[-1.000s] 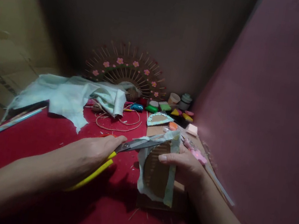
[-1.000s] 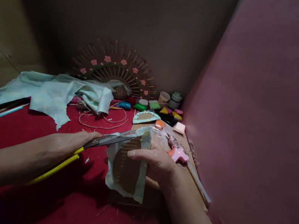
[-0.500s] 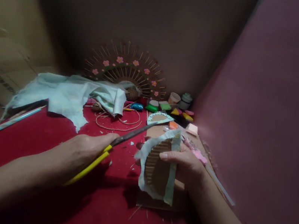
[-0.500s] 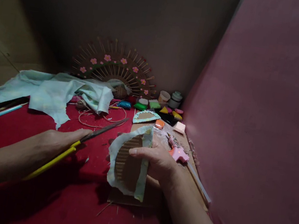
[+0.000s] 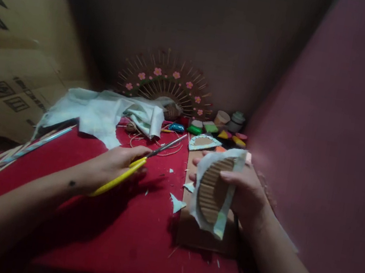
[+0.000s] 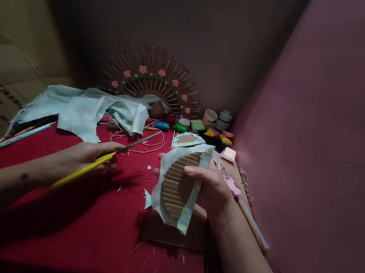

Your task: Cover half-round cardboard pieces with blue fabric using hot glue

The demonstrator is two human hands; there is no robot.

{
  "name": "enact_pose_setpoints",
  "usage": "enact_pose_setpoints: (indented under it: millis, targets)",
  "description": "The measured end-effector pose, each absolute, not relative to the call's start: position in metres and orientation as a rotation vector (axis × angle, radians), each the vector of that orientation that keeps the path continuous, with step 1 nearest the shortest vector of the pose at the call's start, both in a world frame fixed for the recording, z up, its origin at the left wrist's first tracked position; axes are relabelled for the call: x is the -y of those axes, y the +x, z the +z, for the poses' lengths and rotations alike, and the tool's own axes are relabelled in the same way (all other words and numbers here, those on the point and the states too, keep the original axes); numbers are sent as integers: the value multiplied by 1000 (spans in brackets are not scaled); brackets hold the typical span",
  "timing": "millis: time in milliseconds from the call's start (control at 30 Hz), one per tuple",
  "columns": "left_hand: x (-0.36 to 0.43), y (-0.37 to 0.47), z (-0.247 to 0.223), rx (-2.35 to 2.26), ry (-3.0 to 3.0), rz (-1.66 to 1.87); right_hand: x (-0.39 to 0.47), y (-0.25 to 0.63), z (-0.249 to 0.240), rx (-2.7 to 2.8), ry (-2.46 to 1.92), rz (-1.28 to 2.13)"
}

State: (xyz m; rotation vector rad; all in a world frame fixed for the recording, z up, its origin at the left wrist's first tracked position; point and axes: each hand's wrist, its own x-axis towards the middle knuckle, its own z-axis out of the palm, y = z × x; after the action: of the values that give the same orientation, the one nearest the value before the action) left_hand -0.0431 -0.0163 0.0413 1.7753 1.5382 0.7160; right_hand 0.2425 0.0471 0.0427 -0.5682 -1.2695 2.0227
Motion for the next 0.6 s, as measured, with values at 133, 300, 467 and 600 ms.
enact_pose_setpoints:
  millis: [133,300,467,600]
  targets:
    - [5,-26,46,-1348,1519,863,-43,230,35,1247,-596,2178]
    - [-8,9,61,-1080,1482,974,-32,224,25,1191,-501,2393]
    - [-10,30,55,-914,1336,1069,-31,217,24,1201,-515,2514]
    - [1,36,53,-937,1375,1059,-31,210,23,1250,-592,2523]
